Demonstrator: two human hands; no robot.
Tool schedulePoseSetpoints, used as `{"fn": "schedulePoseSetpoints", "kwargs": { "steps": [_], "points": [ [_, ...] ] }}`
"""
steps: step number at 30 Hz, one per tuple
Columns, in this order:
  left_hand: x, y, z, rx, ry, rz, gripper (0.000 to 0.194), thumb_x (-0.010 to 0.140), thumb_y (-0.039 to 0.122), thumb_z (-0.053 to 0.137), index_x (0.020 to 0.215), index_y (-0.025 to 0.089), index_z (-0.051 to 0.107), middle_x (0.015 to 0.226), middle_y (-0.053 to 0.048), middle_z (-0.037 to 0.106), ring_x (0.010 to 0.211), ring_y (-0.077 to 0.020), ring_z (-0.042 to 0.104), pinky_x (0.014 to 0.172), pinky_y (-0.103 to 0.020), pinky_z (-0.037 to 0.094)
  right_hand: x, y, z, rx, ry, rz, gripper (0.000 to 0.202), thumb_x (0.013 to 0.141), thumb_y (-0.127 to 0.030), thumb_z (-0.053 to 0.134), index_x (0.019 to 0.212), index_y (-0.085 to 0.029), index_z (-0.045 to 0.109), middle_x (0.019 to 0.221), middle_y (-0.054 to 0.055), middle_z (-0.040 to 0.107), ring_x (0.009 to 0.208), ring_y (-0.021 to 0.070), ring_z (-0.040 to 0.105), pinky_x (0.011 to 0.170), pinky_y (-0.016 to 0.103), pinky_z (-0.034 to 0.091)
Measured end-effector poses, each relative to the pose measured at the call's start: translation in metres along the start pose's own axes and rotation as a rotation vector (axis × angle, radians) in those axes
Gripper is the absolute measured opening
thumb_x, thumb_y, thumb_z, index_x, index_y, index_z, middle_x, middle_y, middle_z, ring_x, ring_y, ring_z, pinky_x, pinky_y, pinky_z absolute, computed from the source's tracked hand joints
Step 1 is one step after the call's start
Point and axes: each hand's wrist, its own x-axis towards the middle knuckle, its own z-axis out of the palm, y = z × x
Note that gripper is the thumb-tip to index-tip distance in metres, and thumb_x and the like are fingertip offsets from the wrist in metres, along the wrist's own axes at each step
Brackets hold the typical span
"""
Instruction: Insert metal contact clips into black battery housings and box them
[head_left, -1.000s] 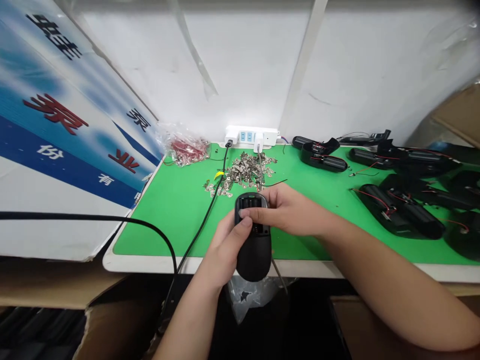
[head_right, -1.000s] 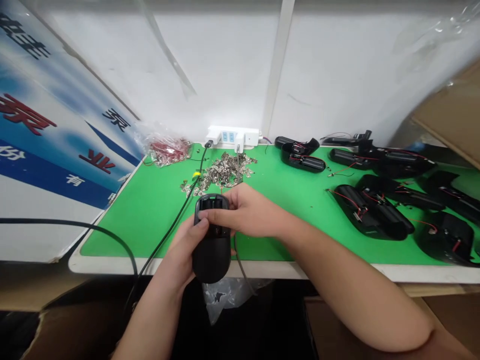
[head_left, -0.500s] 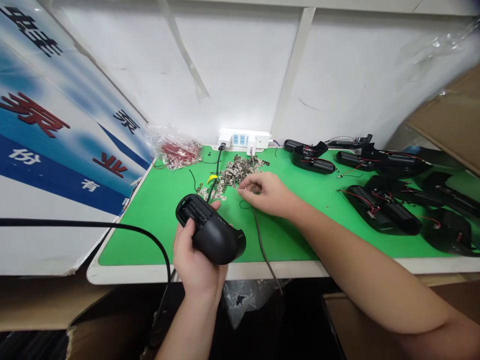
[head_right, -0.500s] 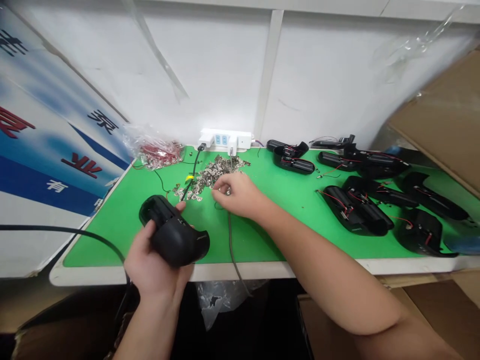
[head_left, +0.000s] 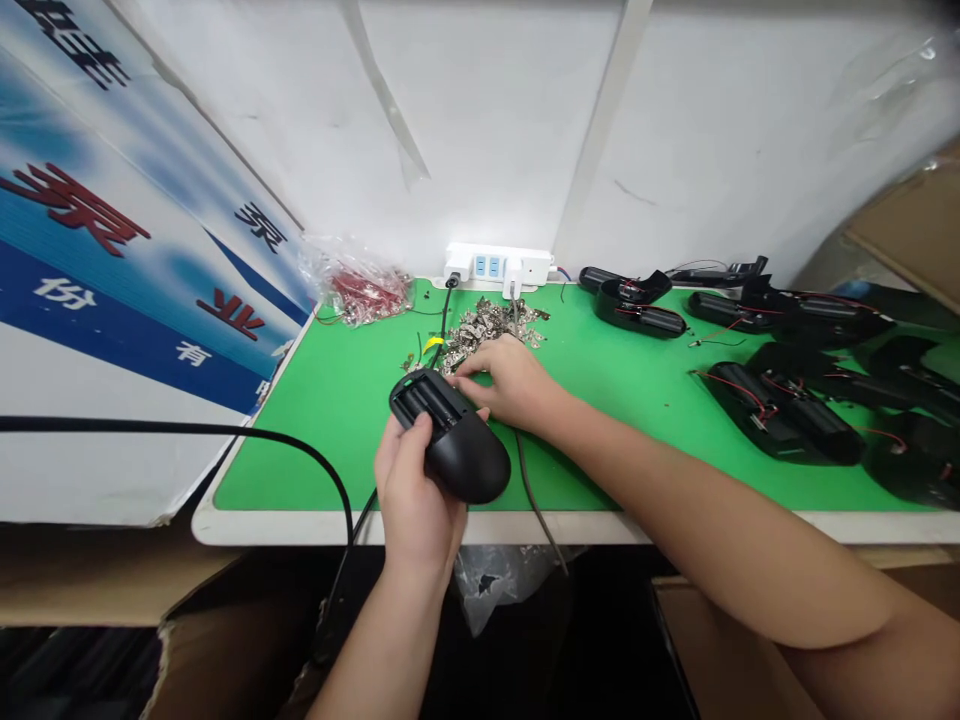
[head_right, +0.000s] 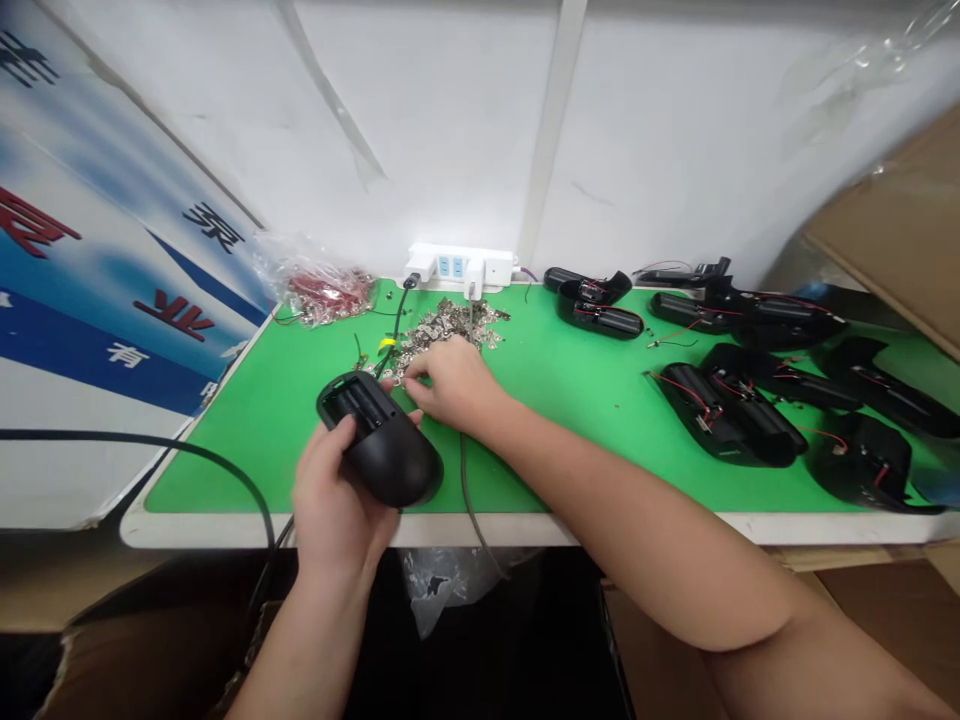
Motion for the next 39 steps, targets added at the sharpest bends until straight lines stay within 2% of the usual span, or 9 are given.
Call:
{"fn": "schedulePoseSetpoints", "kwargs": {
  "steps": [4, 9, 14, 16, 19, 22, 27, 30, 39],
  "points": [
    [-0.001, 0.002, 0.000, -0.037, 0.096, -0.011, 0.034, 0.081, 0.031, 0.071, 0.110, 0.014, 0.072, 0.111, -0.010, 0.078, 0.073, -0.0228, 0.077, 0.066, -0.031, 0.062, 0.004, 0.003, 0.007, 0.003, 0.016, -0.052, 0.018, 0.093, -0.027, 0.067, 0.095, -0.021, 0.084, 0.079, 0.003, 0.074, 0.075, 0.0151, 0.059, 0.078, 0.030, 0.035],
    [-0.001, -0.001, 0.001, 0.033, 0.032, 0.019, 0.030, 0.081, 0.028, 0.071, 0.108, 0.015, 0.072, 0.113, -0.010, 0.077, 0.080, -0.0226, 0.076, 0.069, -0.031, 0.063, 0.009, 0.012, 0.013, 0.119, -0.002, -0.094, 0.020, 0.096, -0.026, 0.065, 0.090, -0.022, 0.084, 0.079, 0.001, 0.076, 0.078, 0.0136, 0.064, 0.083, 0.028, 0.041],
    [0.001, -0.005, 0.001, 0.132, -0.042, -0.010, 0.029, 0.080, 0.025, 0.073, 0.108, 0.017, 0.072, 0.117, -0.009, 0.075, 0.085, -0.0230, 0.075, 0.080, -0.038, 0.064, 0.003, 0.010, -0.011, 0.428, 0.225, 0.028, 0.019, 0.095, -0.028, 0.066, 0.098, -0.019, 0.083, 0.103, 0.003, 0.081, 0.093, 0.0173, 0.074, 0.086, 0.030, 0.054],
    [0.002, -0.005, 0.002, 0.145, -0.051, -0.018, 0.032, 0.078, 0.022, 0.074, 0.110, 0.019, 0.071, 0.119, -0.007, 0.073, 0.086, -0.0230, 0.074, 0.085, -0.041, 0.062, -0.004, 0.007, -0.023, 0.448, 0.255, 0.047, 0.019, 0.094, -0.028, 0.068, 0.101, -0.019, 0.083, 0.107, 0.004, 0.081, 0.098, 0.0196, 0.075, 0.089, 0.033, 0.057],
    [0.003, -0.006, 0.001, 0.162, -0.071, -0.040, 0.037, 0.078, 0.021, 0.074, 0.114, 0.022, 0.069, 0.111, -0.005, 0.073, 0.086, -0.0223, 0.073, 0.089, -0.041, 0.059, -0.017, 0.001, -0.032, 0.389, 0.245, -0.069, 0.023, 0.096, -0.023, 0.063, 0.113, -0.018, 0.079, 0.114, 0.006, 0.079, 0.104, 0.0200, 0.074, 0.095, 0.035, 0.056],
    [0.005, -0.008, -0.002, 0.205, -0.094, -0.024, 0.031, 0.079, 0.021, 0.072, 0.110, 0.022, 0.070, 0.101, -0.003, 0.072, 0.086, -0.0189, 0.068, 0.083, -0.031, 0.055, -0.027, -0.007, -0.032, 0.367, 0.243, -0.188, 0.033, 0.098, -0.019, 0.057, 0.128, -0.016, 0.070, 0.119, 0.008, 0.077, 0.104, 0.0179, 0.073, 0.093, 0.033, 0.057],
    [0.010, -0.014, -0.012, 0.321, -0.133, 0.030, 0.024, 0.083, 0.021, 0.069, 0.106, 0.023, 0.073, 0.098, -0.002, 0.071, 0.094, -0.0183, 0.062, 0.080, -0.024, 0.048, -0.029, -0.015, -0.029, 0.207, 0.244, -0.351, 0.018, 0.098, -0.017, 0.059, 0.102, -0.020, 0.076, 0.102, 0.003, 0.079, 0.097, 0.0168, 0.071, 0.090, 0.032, 0.055],
    [0.012, -0.016, -0.013, 0.318, -0.178, 0.010, 0.023, 0.086, 0.020, 0.066, 0.107, 0.023, 0.074, 0.101, -0.001, 0.071, 0.097, -0.0180, 0.061, 0.084, -0.024, 0.046, -0.025, -0.014, -0.026, 0.153, 0.245, -0.428, 0.020, 0.098, -0.013, 0.058, 0.099, -0.021, 0.077, 0.100, 0.002, 0.079, 0.096, 0.0171, 0.070, 0.092, 0.034, 0.054],
    [0.010, -0.014, -0.010, 0.328, -0.200, -0.019, 0.017, 0.085, 0.019, 0.062, 0.099, 0.021, 0.072, 0.085, 0.000, 0.063, 0.080, -0.0161, 0.056, 0.069, -0.025, 0.041, -0.024, -0.015, -0.024, 0.201, 0.212, -0.297, 0.017, 0.096, -0.016, 0.062, 0.095, -0.022, 0.078, 0.099, 0.004, 0.077, 0.097, 0.0186, 0.070, 0.090, 0.035, 0.054]
  ]
}}
